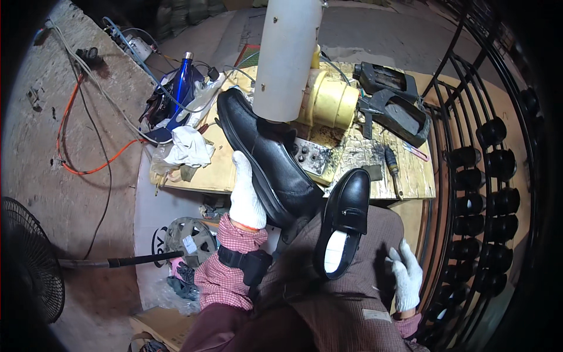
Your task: The recorder is brushing and polishing black leather loafers before placing them onto a storage rack.
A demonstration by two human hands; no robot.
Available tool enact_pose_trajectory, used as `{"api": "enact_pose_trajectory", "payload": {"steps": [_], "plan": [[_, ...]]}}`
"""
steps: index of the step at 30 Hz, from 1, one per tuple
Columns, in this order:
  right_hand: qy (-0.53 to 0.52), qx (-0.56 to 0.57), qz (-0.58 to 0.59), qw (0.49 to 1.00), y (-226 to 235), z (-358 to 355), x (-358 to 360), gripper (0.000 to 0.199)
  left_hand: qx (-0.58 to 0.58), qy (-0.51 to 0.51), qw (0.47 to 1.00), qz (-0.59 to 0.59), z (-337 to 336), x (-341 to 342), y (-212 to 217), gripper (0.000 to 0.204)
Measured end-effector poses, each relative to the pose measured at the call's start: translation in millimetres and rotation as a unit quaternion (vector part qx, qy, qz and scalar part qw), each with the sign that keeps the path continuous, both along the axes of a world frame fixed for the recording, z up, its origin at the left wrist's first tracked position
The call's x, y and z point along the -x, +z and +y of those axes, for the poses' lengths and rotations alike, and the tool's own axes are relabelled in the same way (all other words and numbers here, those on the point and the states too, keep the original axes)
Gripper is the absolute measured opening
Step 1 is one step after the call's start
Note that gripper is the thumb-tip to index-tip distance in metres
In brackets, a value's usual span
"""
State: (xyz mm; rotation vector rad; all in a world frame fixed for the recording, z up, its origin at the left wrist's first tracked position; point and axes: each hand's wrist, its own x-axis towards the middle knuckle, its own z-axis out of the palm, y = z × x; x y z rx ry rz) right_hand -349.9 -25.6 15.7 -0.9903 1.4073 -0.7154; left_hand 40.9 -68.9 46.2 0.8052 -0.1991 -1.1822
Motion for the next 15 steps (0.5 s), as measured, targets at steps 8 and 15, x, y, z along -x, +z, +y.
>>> {"api": "enact_pose_trajectory", "payload": {"steps": [8, 15], "plan": [[0.021, 0.057, -0.003, 0.998, -7.2, -15.7, -12.1, 0.059, 0.017, 0.056, 0.998, -0.035, 8.1, -16.7, 7.5, 0.074], [0.242, 0.404, 0.172, 0.865, 10.8, -28.0, -44.3, 0.066, 0.098, -0.029, 0.994, 0.05, 38.0, -3.7, -20.4, 0.098]]}}
